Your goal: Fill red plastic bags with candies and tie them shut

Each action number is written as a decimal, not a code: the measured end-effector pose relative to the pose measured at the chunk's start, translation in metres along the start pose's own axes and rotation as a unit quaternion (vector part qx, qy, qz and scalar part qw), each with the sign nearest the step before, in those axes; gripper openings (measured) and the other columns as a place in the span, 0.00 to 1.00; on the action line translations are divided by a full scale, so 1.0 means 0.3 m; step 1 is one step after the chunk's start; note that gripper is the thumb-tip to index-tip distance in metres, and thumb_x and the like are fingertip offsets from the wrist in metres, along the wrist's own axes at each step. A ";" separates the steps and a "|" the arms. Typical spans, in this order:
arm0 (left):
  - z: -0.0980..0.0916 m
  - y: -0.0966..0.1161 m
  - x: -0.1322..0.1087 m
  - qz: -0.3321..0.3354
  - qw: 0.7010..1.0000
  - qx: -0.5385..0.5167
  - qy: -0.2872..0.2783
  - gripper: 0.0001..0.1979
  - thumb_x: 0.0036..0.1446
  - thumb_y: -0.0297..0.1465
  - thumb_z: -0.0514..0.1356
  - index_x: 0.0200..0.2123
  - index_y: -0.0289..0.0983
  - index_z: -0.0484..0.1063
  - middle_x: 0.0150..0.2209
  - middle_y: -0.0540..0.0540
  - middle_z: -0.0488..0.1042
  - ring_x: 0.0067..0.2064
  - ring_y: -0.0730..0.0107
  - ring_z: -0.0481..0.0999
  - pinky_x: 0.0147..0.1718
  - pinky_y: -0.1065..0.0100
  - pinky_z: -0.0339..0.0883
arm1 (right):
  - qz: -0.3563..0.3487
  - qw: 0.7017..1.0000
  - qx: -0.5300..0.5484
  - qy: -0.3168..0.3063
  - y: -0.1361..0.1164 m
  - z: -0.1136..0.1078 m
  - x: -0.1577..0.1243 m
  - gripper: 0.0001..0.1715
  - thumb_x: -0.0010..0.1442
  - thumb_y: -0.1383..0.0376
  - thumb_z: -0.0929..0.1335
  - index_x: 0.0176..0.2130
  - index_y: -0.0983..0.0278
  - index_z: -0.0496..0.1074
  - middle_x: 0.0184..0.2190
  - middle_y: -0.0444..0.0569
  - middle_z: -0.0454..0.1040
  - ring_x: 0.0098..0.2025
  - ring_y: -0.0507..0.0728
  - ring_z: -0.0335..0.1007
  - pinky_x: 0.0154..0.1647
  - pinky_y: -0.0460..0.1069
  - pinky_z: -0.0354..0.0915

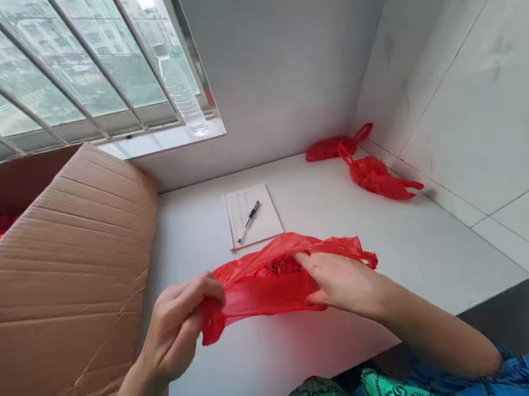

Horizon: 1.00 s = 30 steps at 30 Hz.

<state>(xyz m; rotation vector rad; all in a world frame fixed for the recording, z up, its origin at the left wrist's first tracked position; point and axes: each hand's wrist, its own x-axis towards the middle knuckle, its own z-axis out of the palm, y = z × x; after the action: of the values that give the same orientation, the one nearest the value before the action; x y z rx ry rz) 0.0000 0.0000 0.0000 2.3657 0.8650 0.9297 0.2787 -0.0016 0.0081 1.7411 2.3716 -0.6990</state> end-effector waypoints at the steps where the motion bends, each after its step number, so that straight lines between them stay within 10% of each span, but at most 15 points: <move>1: 0.005 0.018 0.016 0.006 0.999 0.033 -0.013 0.16 0.65 0.30 0.43 0.41 0.37 0.71 0.33 0.48 0.75 0.31 0.69 0.71 0.31 0.67 0.59 | -0.009 1.000 -0.012 0.005 -0.007 0.002 -0.004 0.34 0.54 0.62 0.71 0.58 0.66 0.64 0.39 0.54 0.75 0.40 0.64 0.73 0.30 0.49 0.61; 5: 0.061 0.065 0.072 0.011 0.986 0.146 -0.079 0.19 0.67 0.40 0.50 0.55 0.42 0.69 0.53 0.46 0.74 0.45 0.61 0.73 0.42 0.63 0.62 | -0.065 0.995 -0.052 0.055 -0.037 0.005 0.002 0.49 0.52 0.63 0.71 0.67 0.61 0.51 0.53 0.57 0.71 0.47 0.66 0.73 0.34 0.51 0.63; 12: 0.212 -0.027 0.064 -0.135 0.920 0.321 -0.180 0.28 0.71 0.40 0.41 0.32 0.37 0.77 0.24 0.43 0.76 0.33 0.59 0.72 0.41 0.57 0.57 | -0.021 0.993 -0.109 0.048 -0.023 0.042 0.071 0.10 0.63 0.64 0.63 0.43 0.64 0.72 0.32 0.51 0.78 0.34 0.61 0.75 0.24 0.49 0.51; 17: 0.217 -0.074 0.018 -0.215 0.870 0.371 -0.243 0.28 0.67 0.43 0.49 0.20 0.35 0.72 0.22 0.40 0.75 0.28 0.59 0.74 0.38 0.56 0.56 | 0.009 0.993 -0.116 0.025 0.026 0.093 0.073 0.15 0.53 0.63 0.72 0.40 0.65 0.71 0.32 0.50 0.76 0.34 0.61 0.74 0.22 0.48 0.49; 26: 0.243 -0.091 0.082 -0.138 0.932 0.284 -0.178 0.07 0.64 0.30 0.56 0.43 0.39 0.72 0.41 0.44 0.75 0.39 0.62 0.74 0.28 0.67 0.55 | -0.153 0.977 -0.055 0.139 0.002 0.109 0.119 0.13 0.67 0.67 0.62 0.50 0.62 0.70 0.46 0.50 0.75 0.44 0.59 0.74 0.39 0.50 0.66; 30: 0.255 -0.158 0.070 -0.179 0.941 0.242 -0.154 0.09 0.63 0.34 0.59 0.46 0.40 0.74 0.41 0.45 0.77 0.42 0.59 0.75 0.29 0.68 0.57 | -0.063 0.988 -0.078 0.116 0.013 0.124 0.157 0.13 0.62 0.64 0.70 0.47 0.65 0.71 0.42 0.53 0.76 0.40 0.62 0.75 0.33 0.52 0.67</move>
<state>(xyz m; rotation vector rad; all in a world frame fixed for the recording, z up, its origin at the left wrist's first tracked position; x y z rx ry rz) 0.0489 0.0342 -0.0704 2.5161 1.4541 0.2000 0.2602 0.0243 -0.0430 1.7015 2.6266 -0.3272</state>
